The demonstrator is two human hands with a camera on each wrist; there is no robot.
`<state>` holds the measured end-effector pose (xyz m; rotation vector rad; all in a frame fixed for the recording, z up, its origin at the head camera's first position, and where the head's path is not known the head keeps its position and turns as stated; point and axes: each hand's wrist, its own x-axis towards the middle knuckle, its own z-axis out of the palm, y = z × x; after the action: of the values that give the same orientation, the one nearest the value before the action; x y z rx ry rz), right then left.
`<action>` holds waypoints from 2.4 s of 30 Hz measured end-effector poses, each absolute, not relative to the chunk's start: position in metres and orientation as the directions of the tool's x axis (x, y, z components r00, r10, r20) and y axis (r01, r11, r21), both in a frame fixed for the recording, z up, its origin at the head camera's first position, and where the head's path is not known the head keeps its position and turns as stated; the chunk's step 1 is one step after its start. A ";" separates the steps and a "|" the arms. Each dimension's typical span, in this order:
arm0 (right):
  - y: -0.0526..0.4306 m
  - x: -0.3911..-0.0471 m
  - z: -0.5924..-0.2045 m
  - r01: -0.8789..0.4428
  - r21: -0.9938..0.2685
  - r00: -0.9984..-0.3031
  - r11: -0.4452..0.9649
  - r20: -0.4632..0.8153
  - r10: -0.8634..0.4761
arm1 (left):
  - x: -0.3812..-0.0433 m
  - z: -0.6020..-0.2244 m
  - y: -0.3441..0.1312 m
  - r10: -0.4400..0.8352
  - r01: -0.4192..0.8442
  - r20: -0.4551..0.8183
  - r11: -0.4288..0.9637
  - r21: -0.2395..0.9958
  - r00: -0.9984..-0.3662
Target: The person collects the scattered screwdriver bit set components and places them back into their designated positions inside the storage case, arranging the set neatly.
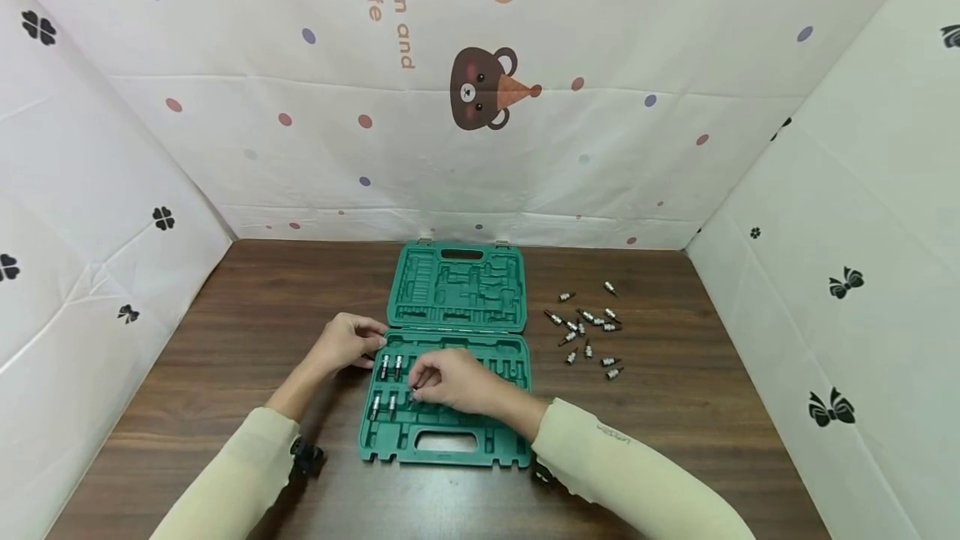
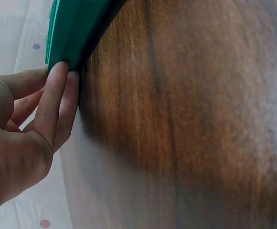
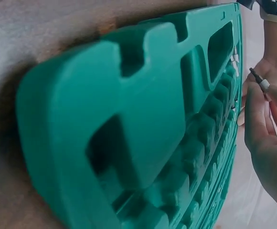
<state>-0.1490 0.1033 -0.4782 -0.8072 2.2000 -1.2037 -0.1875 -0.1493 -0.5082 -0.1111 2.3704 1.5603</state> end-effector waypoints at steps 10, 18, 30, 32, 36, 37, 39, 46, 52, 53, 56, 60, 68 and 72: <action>0.095 -0.147 -0.488 -0.375 -0.785 -0.691 0.493 -0.118 -0.713 | -0.186 -0.508 -0.149 0.099 -0.221 -0.286 0.415 0.883 -0.953; 0.090 -0.144 -0.488 -0.434 -0.736 -0.685 0.519 -0.104 -0.721 | -0.186 -0.508 -0.148 0.095 -0.221 -0.283 0.411 0.884 -0.954; 0.080 -0.148 -0.481 -0.564 -0.599 -0.656 0.568 -0.092 -0.749 | -0.187 -0.508 -0.149 0.098 -0.217 -0.281 0.417 0.883 -0.955; 0.078 -0.149 -0.481 -0.552 -0.594 -0.661 0.585 -0.116 -0.742 | -0.187 -0.508 -0.149 0.096 -0.219 -0.282 0.415 0.883 -0.955; 0.074 -0.151 -0.480 -0.536 -0.571 -0.680 0.621 -0.144 -0.719 | -0.188 -0.507 -0.149 0.100 -0.214 -0.278 0.417 0.883 -0.955; 0.074 -0.151 -0.480 -0.535 -0.562 -0.685 0.631 -0.148 -0.713 | -0.188 -0.507 -0.149 0.100 -0.212 -0.277 0.419 0.883 -0.956; 0.073 -0.150 -0.478 -0.534 -0.541 -0.696 0.650 -0.155 -0.701 | -0.188 -0.507 -0.149 0.104 -0.209 -0.276 0.420 0.883 -0.955; 0.072 -0.149 -0.479 -0.515 -0.514 -0.721 0.686 -0.172 -0.671 | -0.188 -0.507 -0.149 0.102 -0.207 -0.276 0.430 0.879 -0.956; 0.070 -0.148 -0.483 -0.521 -0.508 -0.721 0.686 -0.168 -0.673 | -0.186 -0.510 -0.150 0.092 -0.219 -0.284 0.431 0.875 -0.954; 0.070 -0.148 -0.483 -0.523 -0.508 -0.722 0.685 -0.164 -0.673 | -0.186 -0.511 -0.150 0.094 -0.217 -0.283 0.432 0.875 -0.955; 0.070 -0.149 -0.482 -0.514 -0.514 -0.729 0.687 -0.160 -0.666 | -0.186 -0.511 -0.150 0.098 -0.216 -0.283 0.427 0.878 -0.954; 0.069 -0.150 -0.480 -0.485 -0.530 -0.741 0.696 -0.173 -0.648 | -0.186 -0.510 -0.150 0.106 -0.212 -0.280 0.423 0.881 -0.954; 0.064 -0.153 -0.476 -0.439 -0.547 -0.753 0.712 -0.209 -0.624 | -0.186 -0.506 -0.151 0.108 -0.208 -0.278 0.428 0.880 -0.955; 0.064 -0.155 -0.475 -0.430 -0.558 -0.755 0.709 -0.208 -0.622 | -0.186 -0.506 -0.150 0.109 -0.206 -0.277 0.428 0.880 -0.955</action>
<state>-0.1548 0.0643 -0.4749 -0.8160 2.5339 -0.6899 -0.1860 -0.1499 -0.5058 -0.0837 2.3932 1.5365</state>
